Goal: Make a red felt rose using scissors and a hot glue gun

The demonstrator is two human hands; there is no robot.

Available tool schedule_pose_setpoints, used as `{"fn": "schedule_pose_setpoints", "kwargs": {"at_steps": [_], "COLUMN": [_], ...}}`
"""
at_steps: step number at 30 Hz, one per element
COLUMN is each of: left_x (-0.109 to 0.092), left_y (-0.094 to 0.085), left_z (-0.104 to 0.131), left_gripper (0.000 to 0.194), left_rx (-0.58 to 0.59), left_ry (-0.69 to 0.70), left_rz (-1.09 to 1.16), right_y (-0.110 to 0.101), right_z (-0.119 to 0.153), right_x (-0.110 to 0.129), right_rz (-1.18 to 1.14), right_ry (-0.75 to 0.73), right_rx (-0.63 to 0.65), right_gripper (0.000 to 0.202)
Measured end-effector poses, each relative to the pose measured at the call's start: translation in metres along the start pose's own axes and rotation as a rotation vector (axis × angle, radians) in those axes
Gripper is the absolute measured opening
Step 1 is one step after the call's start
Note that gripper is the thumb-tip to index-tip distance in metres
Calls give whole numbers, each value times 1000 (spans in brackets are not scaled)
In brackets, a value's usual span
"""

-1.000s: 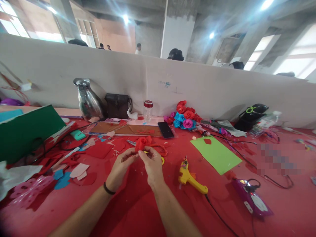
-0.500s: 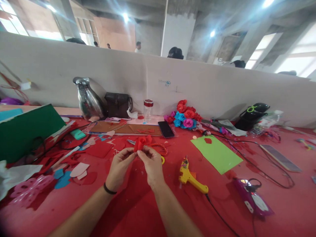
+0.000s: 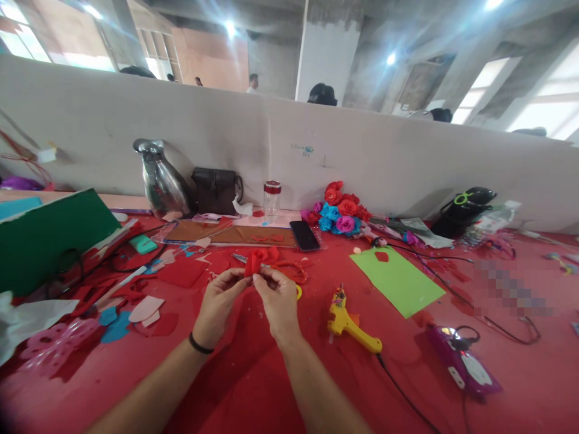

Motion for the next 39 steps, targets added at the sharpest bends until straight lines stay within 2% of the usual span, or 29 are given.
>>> {"fn": "schedule_pose_setpoints", "kwargs": {"at_steps": [6,12,17,25,31,39], "left_x": [6,6,3,3,5,6], "left_y": [-6,-3,-1,4,4,1], "left_z": [-4,-7,-6,-4,-3,-5], "left_gripper": [10,10,14,21,19,21], "left_rx": [-48,94,136,102,74,104], "left_ry": [-3,-216,-258,-235,-169,-111], "left_rz": [72,310,342,335,331,124], "right_y": [1,3,4,-1,-1,-4], "right_z": [1,3,3,2,5,6], "right_x": [2,2,2,0,3,7], "right_rz": [18,-16,-23,108,378,508], "right_ry": [1,12,12,-50,-220,-303], "right_rx": [-25,33,53,27,51,34], "right_gripper": [14,16,15,18,19,20]}}
Point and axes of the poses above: each hand's wrist, its own z-axis away from the middle knuckle, its own y-axis out of the palm, x = y × z, the point moved 2 cm from there along -z, towards the middle knuckle, and after that the axes turned 4 degrees about -z, right-handed, at the moved point
